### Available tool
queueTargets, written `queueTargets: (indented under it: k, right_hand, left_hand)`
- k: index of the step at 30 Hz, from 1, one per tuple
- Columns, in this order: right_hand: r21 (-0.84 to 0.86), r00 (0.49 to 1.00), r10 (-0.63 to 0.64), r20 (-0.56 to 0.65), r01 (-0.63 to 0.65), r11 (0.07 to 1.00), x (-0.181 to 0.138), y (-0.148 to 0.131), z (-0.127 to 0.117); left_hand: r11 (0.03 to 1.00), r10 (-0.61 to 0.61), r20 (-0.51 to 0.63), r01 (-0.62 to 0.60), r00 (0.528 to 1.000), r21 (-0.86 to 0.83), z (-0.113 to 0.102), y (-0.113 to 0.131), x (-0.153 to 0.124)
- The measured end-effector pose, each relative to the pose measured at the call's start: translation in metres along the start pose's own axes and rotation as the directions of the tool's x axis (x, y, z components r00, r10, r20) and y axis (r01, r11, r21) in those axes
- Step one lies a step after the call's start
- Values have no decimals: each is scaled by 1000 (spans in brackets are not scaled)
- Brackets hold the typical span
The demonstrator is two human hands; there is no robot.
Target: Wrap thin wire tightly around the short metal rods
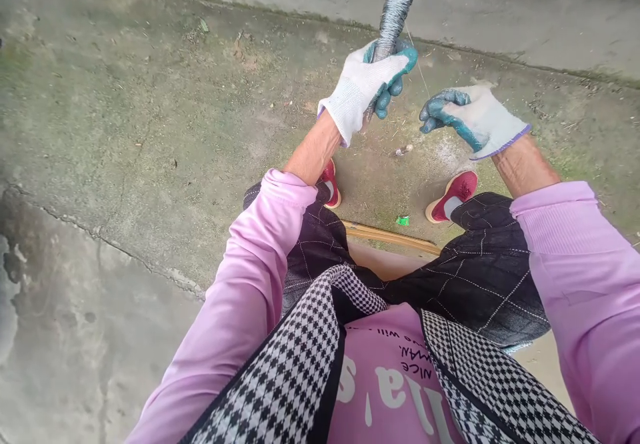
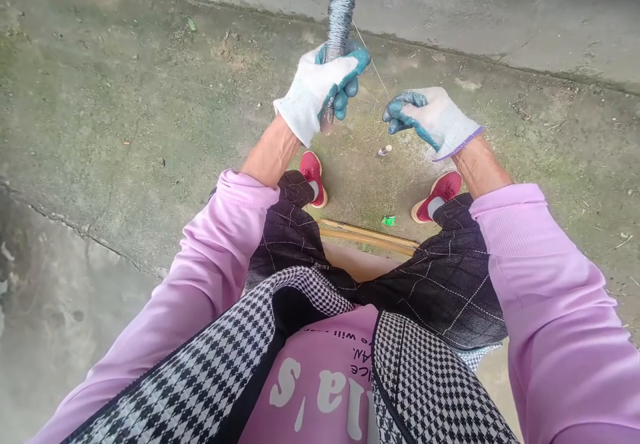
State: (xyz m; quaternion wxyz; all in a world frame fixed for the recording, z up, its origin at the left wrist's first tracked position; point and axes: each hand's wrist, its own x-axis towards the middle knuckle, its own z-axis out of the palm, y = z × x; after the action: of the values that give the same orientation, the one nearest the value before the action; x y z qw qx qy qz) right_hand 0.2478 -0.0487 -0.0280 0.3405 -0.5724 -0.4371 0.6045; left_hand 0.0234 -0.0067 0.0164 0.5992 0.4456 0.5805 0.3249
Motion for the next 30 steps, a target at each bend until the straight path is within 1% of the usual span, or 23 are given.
queueTargets:
  k: [2,4,6,8,10,13,14,19,22,24,27,30]
  right_hand:
    - [-98,999,4,-34,-7,995,-3,-7,5]
    - [-146,998,23,-52,-31,989,-7,-12,7]
    - [-141,998,43,-41,-48,989,-10,-14,8]
    - [-130,998,49,-41,-54,990,-14,-14,6]
    - [-148,997,50,-61,-59,987,-16,-14,4]
    - [-186,995,60,-75,-73,980,-21,-17,2]
    - [-195,996,61,-67,-73,978,-24,-20,3]
    - [-253,996,51,-73,-68,965,-42,-31,13]
    - [-235,998,35,-44,-44,971,-53,-32,19]
    - [-205,999,-13,-30,6,979,-59,-33,21]
    - [-165,997,-72,-28,67,984,-64,-36,23]
    - [-139,997,-68,-29,64,988,-65,-39,22]
  left_hand:
    - [995,-91,-27,89,996,-48,-4,-4,8]
    - [981,-151,-18,148,988,-125,-8,-6,11]
    - [972,-136,-2,133,991,-195,-10,-8,11]
    - [964,-92,7,91,996,-250,-12,-9,10]
    - [954,-69,-9,63,998,-293,-14,-9,10]
    - [939,-85,-44,65,995,-337,-16,-8,11]
    - [933,-93,-38,74,995,-353,-17,-7,11]
    - [866,-111,116,153,987,-476,-17,9,0]
    - [811,-132,185,214,974,-544,-13,19,-11]
    - [806,-114,222,221,968,-550,-10,22,-18]
    - [841,-101,234,208,967,-499,-8,21,-23]
    - [852,-169,197,244,966,-464,-7,19,-23]
